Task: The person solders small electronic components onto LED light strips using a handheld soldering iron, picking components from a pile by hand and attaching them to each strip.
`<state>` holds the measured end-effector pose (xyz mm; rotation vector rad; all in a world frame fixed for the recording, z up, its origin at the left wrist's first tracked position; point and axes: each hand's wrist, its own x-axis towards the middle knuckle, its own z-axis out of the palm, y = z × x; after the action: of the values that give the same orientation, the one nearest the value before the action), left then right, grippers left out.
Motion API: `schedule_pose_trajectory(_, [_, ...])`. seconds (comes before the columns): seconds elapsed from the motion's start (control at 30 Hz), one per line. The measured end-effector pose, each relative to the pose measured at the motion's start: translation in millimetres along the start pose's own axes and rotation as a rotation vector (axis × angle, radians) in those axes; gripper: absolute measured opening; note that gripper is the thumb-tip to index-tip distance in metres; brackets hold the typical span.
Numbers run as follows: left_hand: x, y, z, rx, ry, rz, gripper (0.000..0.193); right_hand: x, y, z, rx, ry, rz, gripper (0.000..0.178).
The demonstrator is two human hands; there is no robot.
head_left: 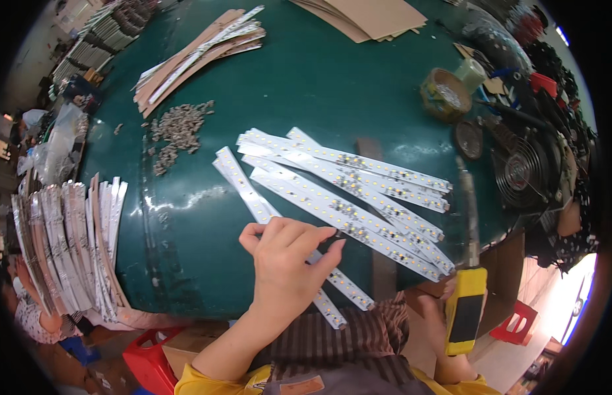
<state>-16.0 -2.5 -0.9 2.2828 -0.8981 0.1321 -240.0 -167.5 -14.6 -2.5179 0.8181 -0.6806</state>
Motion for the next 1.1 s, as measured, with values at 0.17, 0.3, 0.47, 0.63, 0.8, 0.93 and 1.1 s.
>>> schedule_pose_trajectory(0.17, [12,-13,-27,0.029,0.013,-0.027,0.013,0,9,11,0.056,0.105,0.058,0.047])
schedule_pose_trajectory(0.3, [38,-71,-59,0.137,0.121,-0.113,0.009,-10,30,18,0.038,0.239,0.102,0.051])
schedule_pose_trajectory(0.47, [71,-133,-80,0.303,0.254,-0.129,0.016,2,20,11,-0.009,0.089,0.061,0.057])
schedule_pose_trajectory(0.63, [76,-149,-71,0.306,0.239,-0.098,0.016,21,-3,10,0.093,0.099,-0.068,0.043])
schedule_pose_trajectory(0.8, [77,-149,-76,0.330,0.205,-0.124,0.013,18,-1,5,0.184,0.040,-0.081,0.043])
schedule_pose_trajectory(0.93, [77,-145,-73,0.480,0.176,-0.011,0.008,1,2,2,-0.004,-0.018,0.084,0.039])
schedule_pose_trajectory(1.1, [84,-150,-78,0.538,0.111,0.134,0.007,-7,-9,-6,0.291,-0.190,0.313,0.032])
